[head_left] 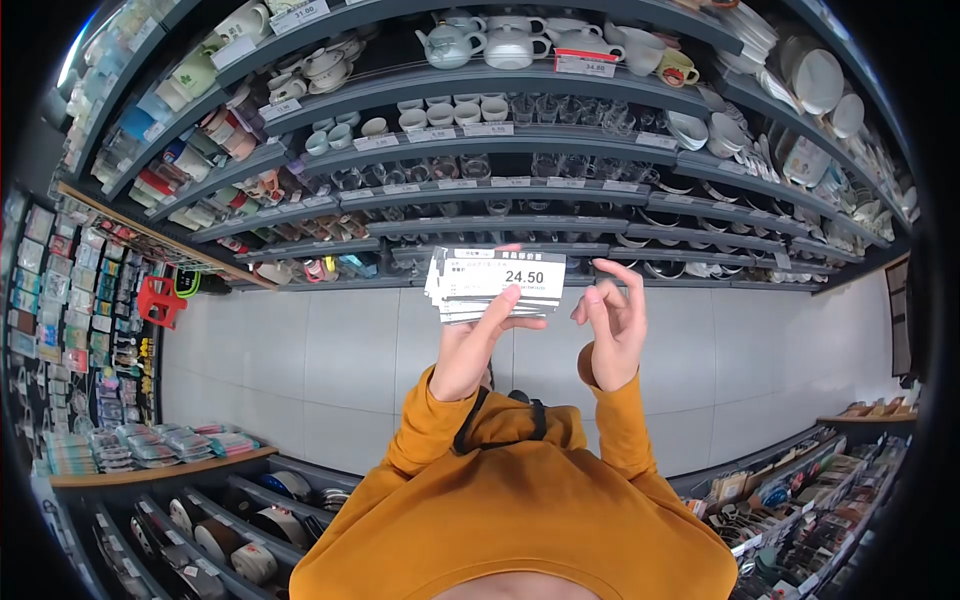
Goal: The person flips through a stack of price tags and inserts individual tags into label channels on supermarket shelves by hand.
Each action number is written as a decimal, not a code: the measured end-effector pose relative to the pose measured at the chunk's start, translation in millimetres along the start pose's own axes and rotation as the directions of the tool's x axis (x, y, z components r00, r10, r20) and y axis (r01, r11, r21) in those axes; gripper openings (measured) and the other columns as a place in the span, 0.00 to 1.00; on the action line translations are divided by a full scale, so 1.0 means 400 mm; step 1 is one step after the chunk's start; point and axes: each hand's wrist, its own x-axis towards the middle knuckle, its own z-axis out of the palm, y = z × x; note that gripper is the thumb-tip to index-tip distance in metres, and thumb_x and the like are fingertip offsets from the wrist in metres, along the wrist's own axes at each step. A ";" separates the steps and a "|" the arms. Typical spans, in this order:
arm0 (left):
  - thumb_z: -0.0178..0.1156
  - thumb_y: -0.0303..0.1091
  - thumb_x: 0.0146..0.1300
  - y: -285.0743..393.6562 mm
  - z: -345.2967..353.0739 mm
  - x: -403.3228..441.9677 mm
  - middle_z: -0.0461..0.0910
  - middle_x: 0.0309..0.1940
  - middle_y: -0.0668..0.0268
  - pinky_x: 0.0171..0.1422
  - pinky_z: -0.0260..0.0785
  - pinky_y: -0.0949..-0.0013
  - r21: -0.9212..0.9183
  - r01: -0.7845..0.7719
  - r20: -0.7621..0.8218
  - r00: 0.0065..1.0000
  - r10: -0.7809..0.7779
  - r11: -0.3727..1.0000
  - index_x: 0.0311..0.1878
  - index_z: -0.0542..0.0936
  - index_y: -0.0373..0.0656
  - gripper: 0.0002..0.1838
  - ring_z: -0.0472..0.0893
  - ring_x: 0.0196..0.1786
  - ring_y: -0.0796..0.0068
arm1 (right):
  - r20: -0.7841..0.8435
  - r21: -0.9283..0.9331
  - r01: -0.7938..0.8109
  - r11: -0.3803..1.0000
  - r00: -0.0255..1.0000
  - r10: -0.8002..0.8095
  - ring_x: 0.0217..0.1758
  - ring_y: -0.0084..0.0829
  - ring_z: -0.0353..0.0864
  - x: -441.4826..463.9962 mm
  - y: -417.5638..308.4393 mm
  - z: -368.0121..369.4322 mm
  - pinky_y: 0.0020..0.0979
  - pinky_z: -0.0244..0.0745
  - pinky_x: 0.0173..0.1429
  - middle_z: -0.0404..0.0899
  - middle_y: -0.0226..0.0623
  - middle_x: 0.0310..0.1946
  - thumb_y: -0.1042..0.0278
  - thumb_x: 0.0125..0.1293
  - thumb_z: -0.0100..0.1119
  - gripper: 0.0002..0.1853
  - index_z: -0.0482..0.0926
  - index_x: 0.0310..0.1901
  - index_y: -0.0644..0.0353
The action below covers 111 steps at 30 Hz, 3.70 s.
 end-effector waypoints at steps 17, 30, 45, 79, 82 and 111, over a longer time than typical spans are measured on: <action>0.53 0.29 0.71 -0.002 0.055 -0.082 0.77 0.53 0.59 0.46 0.79 0.65 0.002 -0.014 -0.031 0.999 0.014 1.000 0.66 0.66 0.36 0.22 0.80 0.50 0.69 | 0.006 -0.116 0.029 0.993 1.000 -0.028 0.37 0.23 0.78 -0.073 -0.029 -0.032 0.25 0.73 0.48 0.77 0.34 0.35 0.79 0.67 0.55 0.11 0.72 0.50 0.65; 0.56 0.31 0.70 0.009 0.032 -0.114 0.79 0.49 0.61 0.43 0.79 0.68 0.034 -0.035 -0.079 0.996 0.038 0.999 0.60 0.72 0.35 0.18 0.81 0.47 0.73 | -0.019 0.036 0.094 0.995 0.995 -0.093 0.28 0.18 0.70 -0.068 -0.041 0.029 0.22 0.68 0.38 0.72 0.31 0.25 0.75 0.72 0.49 0.11 0.71 0.53 0.67; 0.57 0.29 0.69 0.001 0.038 -0.134 0.80 0.47 0.63 0.39 0.78 0.69 0.070 -0.006 -0.064 0.998 0.011 0.998 0.55 0.76 0.37 0.13 0.81 0.45 0.74 | 0.083 -0.101 0.033 0.994 0.996 -0.025 0.32 0.16 0.73 -0.081 -0.046 0.040 0.21 0.70 0.44 0.76 0.28 0.27 0.79 0.66 0.59 0.07 0.76 0.44 0.68; 0.54 0.30 0.70 0.041 0.020 -0.140 0.79 0.51 0.60 0.43 0.77 0.69 -0.056 0.032 -0.049 0.998 -0.035 0.998 0.67 0.65 0.35 0.24 0.81 0.48 0.72 | 0.083 -0.098 0.058 0.994 0.995 -0.050 0.28 0.16 0.72 -0.105 -0.047 0.070 0.20 0.70 0.39 0.73 0.25 0.23 0.78 0.66 0.58 0.20 0.70 0.59 0.64; 0.53 0.31 0.71 0.052 0.014 -0.142 0.79 0.51 0.60 0.44 0.78 0.68 -0.096 0.027 -0.060 0.998 -0.033 0.995 0.67 0.65 0.34 0.23 0.81 0.48 0.71 | 0.085 -0.071 0.033 0.997 0.996 -0.027 0.28 0.16 0.72 -0.105 -0.046 0.080 0.20 0.70 0.37 0.73 0.25 0.23 0.77 0.67 0.57 0.20 0.69 0.60 0.64; 0.58 0.30 0.68 0.265 -0.393 -0.263 0.82 0.43 0.61 0.31 0.78 0.72 -0.012 -0.117 -0.094 0.989 0.115 0.993 0.52 0.76 0.36 0.12 0.83 0.40 0.73 | 0.190 -0.127 0.053 0.991 0.981 -0.028 0.28 0.12 0.75 -0.219 0.027 0.538 0.15 0.65 0.31 0.77 0.27 0.26 0.79 0.63 0.60 0.22 0.70 0.59 0.63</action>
